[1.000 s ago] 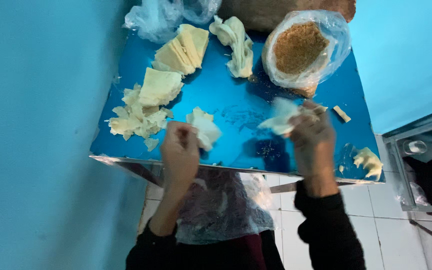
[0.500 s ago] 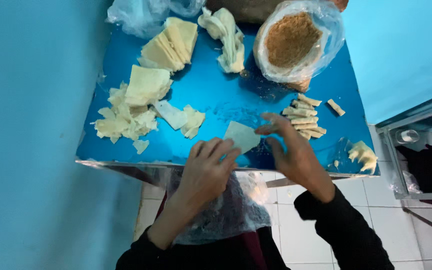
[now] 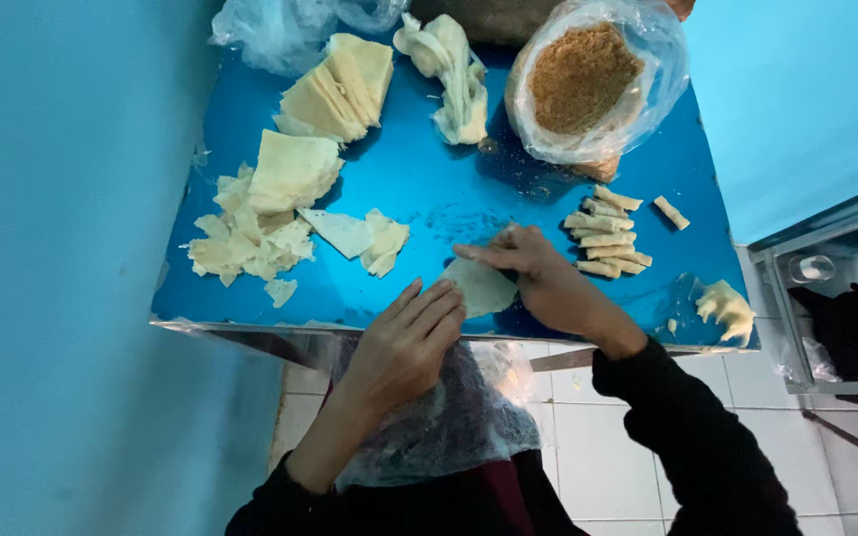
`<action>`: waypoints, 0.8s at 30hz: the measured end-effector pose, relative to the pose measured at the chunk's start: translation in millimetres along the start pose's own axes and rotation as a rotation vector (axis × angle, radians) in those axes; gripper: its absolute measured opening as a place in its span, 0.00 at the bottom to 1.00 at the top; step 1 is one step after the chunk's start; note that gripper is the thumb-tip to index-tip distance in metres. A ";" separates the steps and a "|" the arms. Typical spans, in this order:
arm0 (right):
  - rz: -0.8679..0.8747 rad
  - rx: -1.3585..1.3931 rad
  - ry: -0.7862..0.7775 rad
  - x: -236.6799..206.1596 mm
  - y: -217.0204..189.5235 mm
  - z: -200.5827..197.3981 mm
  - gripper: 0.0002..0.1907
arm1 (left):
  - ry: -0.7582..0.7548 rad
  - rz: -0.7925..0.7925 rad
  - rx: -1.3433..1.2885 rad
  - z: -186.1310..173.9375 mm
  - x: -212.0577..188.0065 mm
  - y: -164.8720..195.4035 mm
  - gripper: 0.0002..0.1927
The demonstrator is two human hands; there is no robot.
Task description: The person takes flattened pieces of dough from a blue metal table, pinches and rolls each piece between the fingers into a short cylinder, and places the finished dough sticks in a pile on the table. They repeat this shaping cycle continuously, occasionally reaching into a plastic-covered bowl of crumbly material.
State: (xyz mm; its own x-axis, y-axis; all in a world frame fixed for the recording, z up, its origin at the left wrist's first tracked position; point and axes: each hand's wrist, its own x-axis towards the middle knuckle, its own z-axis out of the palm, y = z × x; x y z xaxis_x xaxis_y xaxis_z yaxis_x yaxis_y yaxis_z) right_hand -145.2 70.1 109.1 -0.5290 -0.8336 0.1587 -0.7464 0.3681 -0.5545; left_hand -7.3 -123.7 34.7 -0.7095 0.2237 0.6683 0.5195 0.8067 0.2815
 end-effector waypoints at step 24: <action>-0.134 -0.530 0.147 -12.1 2.7 -4.2 0.35 | 0.007 -0.029 -0.062 -3.6 -1.1 -2.4 0.13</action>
State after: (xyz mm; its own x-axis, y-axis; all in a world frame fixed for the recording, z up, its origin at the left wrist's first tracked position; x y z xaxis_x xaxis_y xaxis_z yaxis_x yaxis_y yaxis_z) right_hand -142.6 82.9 109.1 -0.4383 -0.8350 0.3326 -0.8914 0.4514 -0.0414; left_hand -6.1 -127.9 35.8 -0.7215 0.1968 0.6639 0.5275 0.7773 0.3428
